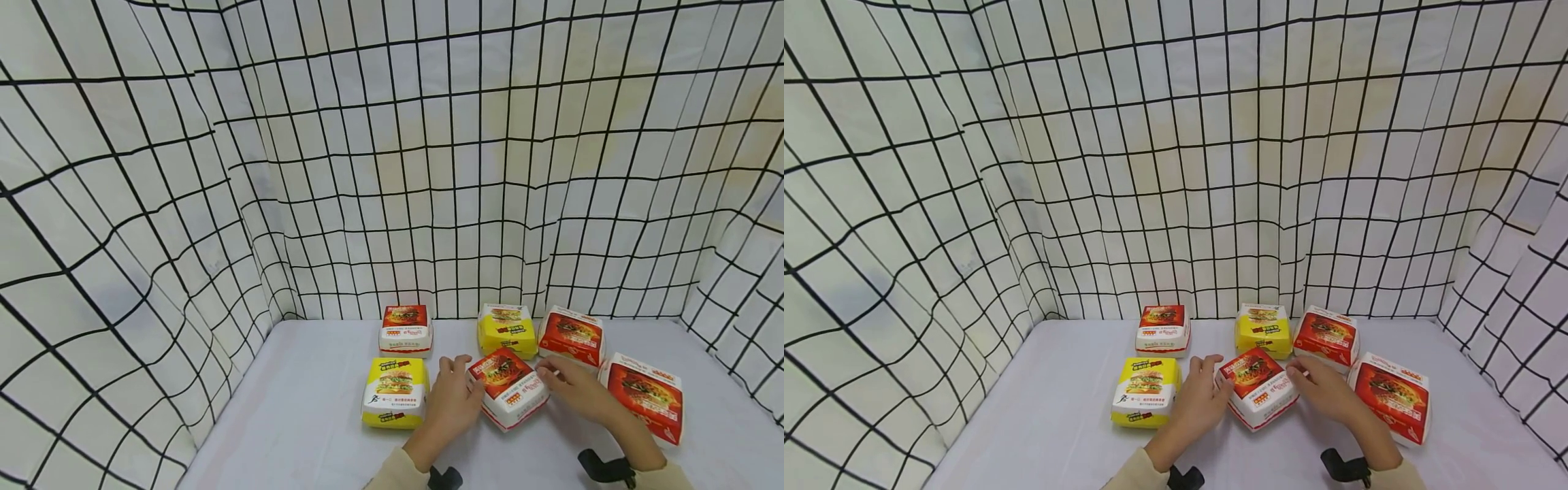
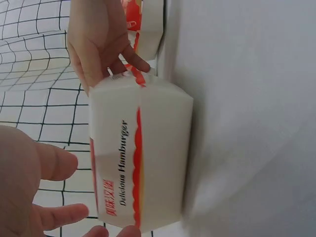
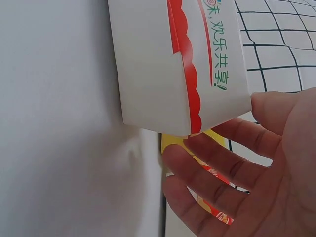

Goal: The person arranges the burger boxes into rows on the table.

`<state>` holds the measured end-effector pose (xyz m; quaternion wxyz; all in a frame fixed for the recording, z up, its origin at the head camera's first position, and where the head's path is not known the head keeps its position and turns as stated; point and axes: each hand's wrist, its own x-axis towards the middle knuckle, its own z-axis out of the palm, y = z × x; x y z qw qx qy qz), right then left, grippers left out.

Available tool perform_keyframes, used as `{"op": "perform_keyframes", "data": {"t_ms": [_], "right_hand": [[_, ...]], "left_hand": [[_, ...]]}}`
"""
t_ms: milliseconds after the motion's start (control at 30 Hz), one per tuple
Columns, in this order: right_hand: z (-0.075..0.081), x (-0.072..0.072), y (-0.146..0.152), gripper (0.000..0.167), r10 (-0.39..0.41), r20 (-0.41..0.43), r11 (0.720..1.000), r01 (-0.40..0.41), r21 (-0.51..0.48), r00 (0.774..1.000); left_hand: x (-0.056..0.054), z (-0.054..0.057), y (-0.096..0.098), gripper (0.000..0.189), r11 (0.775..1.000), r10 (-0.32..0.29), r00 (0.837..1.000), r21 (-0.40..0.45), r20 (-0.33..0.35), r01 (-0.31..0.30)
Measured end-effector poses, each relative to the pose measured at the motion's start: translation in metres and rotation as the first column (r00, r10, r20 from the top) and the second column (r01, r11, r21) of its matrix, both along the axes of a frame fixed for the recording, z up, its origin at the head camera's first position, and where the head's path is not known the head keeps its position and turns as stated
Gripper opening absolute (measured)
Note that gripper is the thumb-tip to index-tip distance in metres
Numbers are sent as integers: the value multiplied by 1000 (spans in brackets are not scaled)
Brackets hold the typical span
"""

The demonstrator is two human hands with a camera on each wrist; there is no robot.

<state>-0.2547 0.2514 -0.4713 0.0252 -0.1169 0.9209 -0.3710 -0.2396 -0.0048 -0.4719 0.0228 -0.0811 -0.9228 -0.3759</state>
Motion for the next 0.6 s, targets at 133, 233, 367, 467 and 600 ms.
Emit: {"op": "perform_keyframes", "data": {"t_ms": [133, 233, 367, 467, 600], "right_hand": [[-2, -1, -2, 36, -2, 1, 1000, 2, -9, 1000], [-1, -1, -3, 36, -1, 19, 1000, 1, -10, 1000], [1, 1, -3, 40, 20, 56, 1000, -20, -11, 998], [2, 2, -3, 43, 45, 80, 999, -44, -16, 996], [2, 2, -2, 47, 79, 105, 997, -77, -27, 991]], "left_hand": [[4, 6, 2, 57, 997, -13, 1000, -72, 29, 15], [6, 4, 3, 61, 992, -21, 999, -123, 45, 26], [5, 0, 3, 63, 990, -28, 998, -139, 56, 36], [5, -3, 4, 64, 991, -33, 997, -125, 63, 40], [6, -6, 3, 64, 994, -26, 997, -102, 71, 33]]}}
